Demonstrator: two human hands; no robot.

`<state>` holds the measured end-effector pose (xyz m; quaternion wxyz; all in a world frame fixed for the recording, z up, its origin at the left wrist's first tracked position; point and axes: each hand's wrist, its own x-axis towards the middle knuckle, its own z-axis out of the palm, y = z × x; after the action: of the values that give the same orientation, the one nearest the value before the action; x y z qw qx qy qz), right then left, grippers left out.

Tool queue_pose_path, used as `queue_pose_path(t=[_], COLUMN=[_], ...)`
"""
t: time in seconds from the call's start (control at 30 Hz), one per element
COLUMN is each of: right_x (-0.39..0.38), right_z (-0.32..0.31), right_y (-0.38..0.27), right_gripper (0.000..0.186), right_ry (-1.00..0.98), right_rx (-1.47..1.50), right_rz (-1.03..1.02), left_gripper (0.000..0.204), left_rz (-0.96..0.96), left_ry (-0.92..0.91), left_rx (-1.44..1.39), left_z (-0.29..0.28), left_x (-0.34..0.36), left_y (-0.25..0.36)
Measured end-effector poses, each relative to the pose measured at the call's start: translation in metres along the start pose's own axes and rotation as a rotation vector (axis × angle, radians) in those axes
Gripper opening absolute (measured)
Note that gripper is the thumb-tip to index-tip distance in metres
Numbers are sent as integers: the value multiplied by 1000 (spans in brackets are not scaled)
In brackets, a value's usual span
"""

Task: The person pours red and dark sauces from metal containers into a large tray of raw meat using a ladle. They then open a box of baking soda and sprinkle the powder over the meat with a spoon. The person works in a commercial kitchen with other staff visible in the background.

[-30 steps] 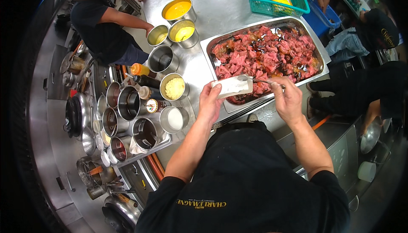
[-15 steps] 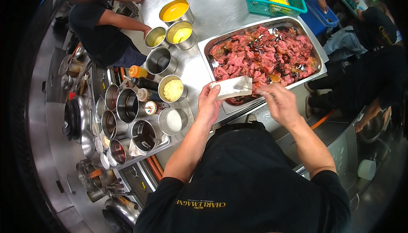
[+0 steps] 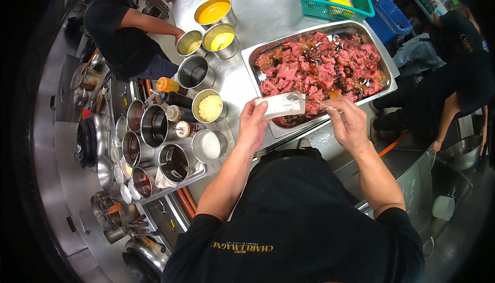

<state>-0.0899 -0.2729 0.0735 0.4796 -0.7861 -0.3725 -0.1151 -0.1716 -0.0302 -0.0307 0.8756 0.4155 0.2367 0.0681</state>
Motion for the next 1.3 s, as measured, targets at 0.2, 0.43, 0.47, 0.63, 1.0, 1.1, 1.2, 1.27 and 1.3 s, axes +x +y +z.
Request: queue_pose_path(t=[0.2, 0.43, 0.47, 0.63, 1.0, 1.1, 1.2, 1.27, 1.3], right_x=[-9, -8, -9, -2, -4, -5, -5, -8, -7], right_z=[11, 8, 9, 4, 7, 5, 0, 8, 10], right_y=[6, 3, 4, -3, 0, -2, -6, 2, 4], right_gripper=[13, 14, 14, 15, 15, 15, 15, 16, 16], right_ry=[-122, -137, -149, -100, -146, -114, -109, -153, -176], right_rx=[30, -8, -4, -20, -14, -11, -10, 9, 18], right_rz=[-39, -33, -24, -74, -79, -82, -81, -62, -53], left_gripper=[60, 58, 57, 52, 55, 58, 58, 58, 58], left_rz=[-17, 9, 4, -10, -9, 4, 4, -4, -10], left_ry=[10, -12, -1, 35, 25, 21, 35, 51, 60], left_rx=[6, 7, 14, 27, 45, 49, 35, 25, 25], left_z=[6, 0, 0, 3, 3, 0, 5, 8, 8], left_x=[-2, 3, 2, -2, -4, -4, -7, -7, -7], left_y=[1, -4, -4, 2, -1, -2, 1, 2, 2])
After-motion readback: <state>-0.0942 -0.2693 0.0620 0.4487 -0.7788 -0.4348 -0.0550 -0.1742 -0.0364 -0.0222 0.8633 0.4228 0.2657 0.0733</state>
